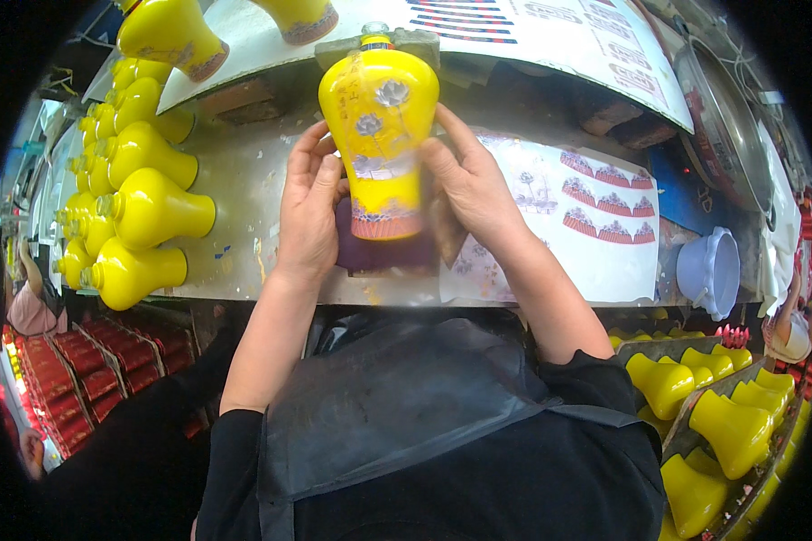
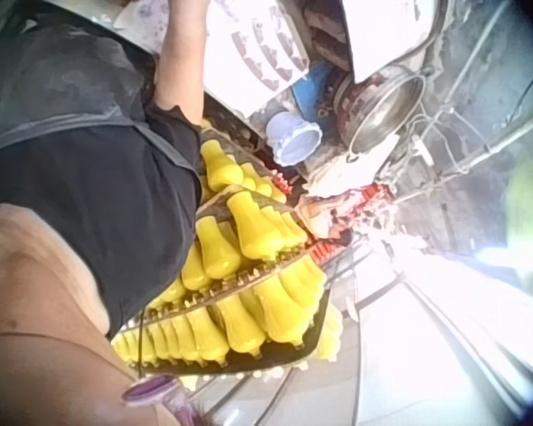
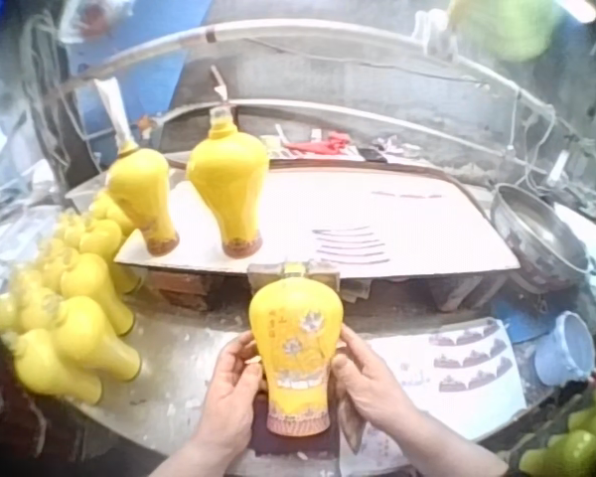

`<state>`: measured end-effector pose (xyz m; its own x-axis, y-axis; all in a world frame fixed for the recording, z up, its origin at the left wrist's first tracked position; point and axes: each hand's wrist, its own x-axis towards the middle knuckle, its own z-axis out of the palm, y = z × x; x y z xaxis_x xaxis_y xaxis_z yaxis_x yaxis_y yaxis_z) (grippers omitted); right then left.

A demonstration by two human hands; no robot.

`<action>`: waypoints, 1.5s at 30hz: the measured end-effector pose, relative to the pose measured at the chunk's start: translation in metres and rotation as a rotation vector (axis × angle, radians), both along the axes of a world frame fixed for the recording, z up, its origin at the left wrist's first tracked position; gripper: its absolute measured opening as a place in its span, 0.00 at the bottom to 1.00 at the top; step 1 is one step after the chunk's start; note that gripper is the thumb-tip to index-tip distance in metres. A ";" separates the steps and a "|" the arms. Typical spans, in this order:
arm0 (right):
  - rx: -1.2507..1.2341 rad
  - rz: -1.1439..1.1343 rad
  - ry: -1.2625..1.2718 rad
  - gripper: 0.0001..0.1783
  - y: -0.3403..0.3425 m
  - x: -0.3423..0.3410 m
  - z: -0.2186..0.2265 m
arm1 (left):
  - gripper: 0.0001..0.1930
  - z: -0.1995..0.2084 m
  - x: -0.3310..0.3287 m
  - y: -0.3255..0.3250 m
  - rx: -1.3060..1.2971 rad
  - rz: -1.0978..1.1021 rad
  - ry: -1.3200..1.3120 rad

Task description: The person applies decorative stickers to yellow ceramic vases. They peel stickers from a sheet, position them on the vase, and smooth them with fingers. A second person briefly hands over a finished vase for comparison.

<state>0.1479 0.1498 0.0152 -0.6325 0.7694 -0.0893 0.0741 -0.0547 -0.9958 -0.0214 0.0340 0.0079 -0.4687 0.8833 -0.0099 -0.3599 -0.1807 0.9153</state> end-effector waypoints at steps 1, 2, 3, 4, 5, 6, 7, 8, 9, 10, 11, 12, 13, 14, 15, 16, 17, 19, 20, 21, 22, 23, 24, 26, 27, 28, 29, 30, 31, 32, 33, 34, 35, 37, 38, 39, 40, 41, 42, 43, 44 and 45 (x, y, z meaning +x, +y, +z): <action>-0.042 0.000 -0.007 0.42 0.000 0.002 0.003 | 0.25 0.000 0.000 0.000 -0.007 0.012 -0.018; -0.079 0.002 -0.008 0.42 0.000 0.004 0.005 | 0.25 0.000 0.001 0.000 0.010 0.019 0.018; -0.059 0.004 -0.030 0.41 0.000 0.006 0.008 | 0.24 0.000 0.003 0.001 0.034 0.030 0.052; -0.034 0.007 -0.047 0.40 -0.001 0.008 0.010 | 0.23 0.000 0.005 0.001 0.057 0.039 0.085; -0.030 0.011 -0.050 0.39 -0.002 0.010 0.012 | 0.24 0.000 0.006 0.001 0.048 0.039 0.130; -0.026 0.015 -0.053 0.38 -0.004 0.011 0.014 | 0.25 0.001 0.007 0.001 0.040 0.040 0.176; -0.042 0.019 -0.041 0.36 -0.005 0.011 0.015 | 0.26 0.001 0.007 0.001 0.043 0.033 0.231; -0.058 0.024 -0.028 0.35 -0.007 0.011 0.015 | 0.27 0.001 0.006 0.002 0.027 0.029 0.188; -0.032 -0.005 -0.013 0.35 -0.009 0.009 0.014 | 0.28 0.002 0.005 0.002 0.023 0.019 0.151; -0.006 -0.032 0.001 0.35 -0.010 0.005 0.013 | 0.28 0.002 0.004 0.002 0.021 0.020 0.108; -0.005 -0.060 -0.013 0.35 -0.012 0.002 0.012 | 0.30 0.002 0.002 0.002 0.019 0.010 0.082; 0.041 -0.078 0.000 0.35 -0.013 -0.001 0.011 | 0.31 0.002 0.002 0.002 0.018 0.011 0.052; 0.062 -0.099 -0.015 0.36 -0.014 -0.003 0.011 | 0.32 0.003 0.001 0.002 0.017 0.010 0.022; 0.079 -0.134 -0.045 0.37 -0.014 -0.005 0.012 | 0.32 0.004 0.002 0.001 0.010 0.033 0.077; 0.082 -0.135 -0.026 0.38 -0.015 -0.006 0.013 | 0.32 0.005 0.004 -0.001 0.005 0.054 0.134; 0.087 -0.151 -0.018 0.38 -0.015 -0.007 0.015 | 0.33 0.006 0.005 -0.002 -0.005 0.067 0.196; 0.092 -0.166 -0.011 0.39 -0.014 -0.008 0.017 | 0.33 0.008 0.004 -0.003 0.012 0.060 0.191; 0.019 -0.124 -0.030 0.36 -0.015 -0.004 0.022 | 0.35 0.013 0.002 -0.005 -0.008 0.039 0.169; -0.026 -0.099 -0.050 0.35 -0.015 -0.002 0.024 | 0.37 0.015 0.002 -0.006 -0.007 0.041 0.193; -0.058 -0.082 -0.052 0.35 -0.015 0.000 0.026 | 0.37 0.017 0.000 -0.005 -0.018 0.041 0.221; -0.049 -0.079 -0.049 0.34 -0.015 -0.001 0.026 | 0.37 0.019 -0.001 -0.004 -0.030 0.041 0.249; -0.026 -0.083 -0.027 0.34 -0.015 -0.001 0.026 | 0.37 0.021 -0.003 -0.002 -0.053 0.041 0.272; -0.011 -0.085 -0.021 0.33 -0.015 -0.001 0.025 | 0.38 0.022 -0.003 -0.001 -0.054 0.039 0.301; -0.040 -0.084 0.013 0.33 -0.015 -0.001 0.023 | 0.39 0.025 -0.005 0.002 -0.077 0.035 0.349; -0.068 -0.087 0.003 0.33 -0.015 -0.001 0.022 | 0.39 0.026 -0.005 0.002 -0.068 0.051 0.449; -0.065 -0.083 0.016 0.33 -0.015 -0.001 0.022 | 0.39 0.028 -0.006 0.002 -0.058 0.067 0.549; -0.071 -0.085 0.010 0.33 -0.015 0.000 0.021 | 0.38 0.029 -0.007 0.002 -0.057 0.082 0.645; -0.077 -0.088 0.004 0.33 -0.016 0.002 0.021 | 0.35 0.032 -0.009 0.001 0.006 0.108 0.767; -0.072 -0.092 0.021 0.32 -0.016 0.003 0.021 | 0.31 0.034 -0.012 0.000 0.058 0.131 0.882; -0.067 -0.095 0.036 0.32 -0.017 0.005 0.021 | 0.28 0.037 -0.015 -0.001 0.115 0.152 0.991; -0.053 -0.094 0.070 0.31 -0.017 0.006 0.021 | 0.24 0.039 -0.019 -0.001 0.123 0.125 1.051; 0.007 -0.124 0.022 0.31 -0.018 0.007 0.020 | 0.20 0.041 -0.022 -0.002 0.134 0.094 1.105; 0.076 -0.147 -0.008 0.31 -0.019 0.008 0.020 | 0.16 0.043 -0.025 -0.001 0.145 0.062 1.158; 0.287 -0.179 -0.060 0.30 -0.020 0.009 0.020 | 0.13 0.047 -0.027 0.001 0.182 0.080 1.238; 0.429 -0.187 -0.082 0.30 -0.021 0.010 0.020 | 0.11 0.048 -0.028 0.003 0.200 0.088 1.277; 0.566 -0.185 -0.113 0.30 -0.021 0.010 0.020 | 0.11 0.050 -0.028 0.004 0.205 0.090 1.274; 0.741 -0.192 -0.153 0.31 -0.020 0.010 0.021 | 0.11 0.051 -0.028 0.005 0.211 0.092 1.272; 0.826 -0.171 -0.134 0.31 -0.019 0.010 0.022 | 0.11 0.052 -0.027 0.007 0.215 0.091 1.271; 0.912 -0.149 -0.114 0.31 -0.018 0.009 0.024 | 0.09 0.054 -0.027 0.009 0.222 0.074 1.253; 0.994 -0.135 -0.090 0.32 -0.017 0.008 0.026 | 0.08 0.055 -0.027 0.010 0.226 0.055 1.238; 1.025 -0.124 -0.103 0.32 -0.016 0.006 0.028 | 0.07 0.056 -0.027 0.012 0.228 0.037 1.201; 1.034 -0.132 -0.106 0.30 -0.014 0.004 0.031 | 0.07 0.057 -0.026 0.013 0.224 0.028 1.172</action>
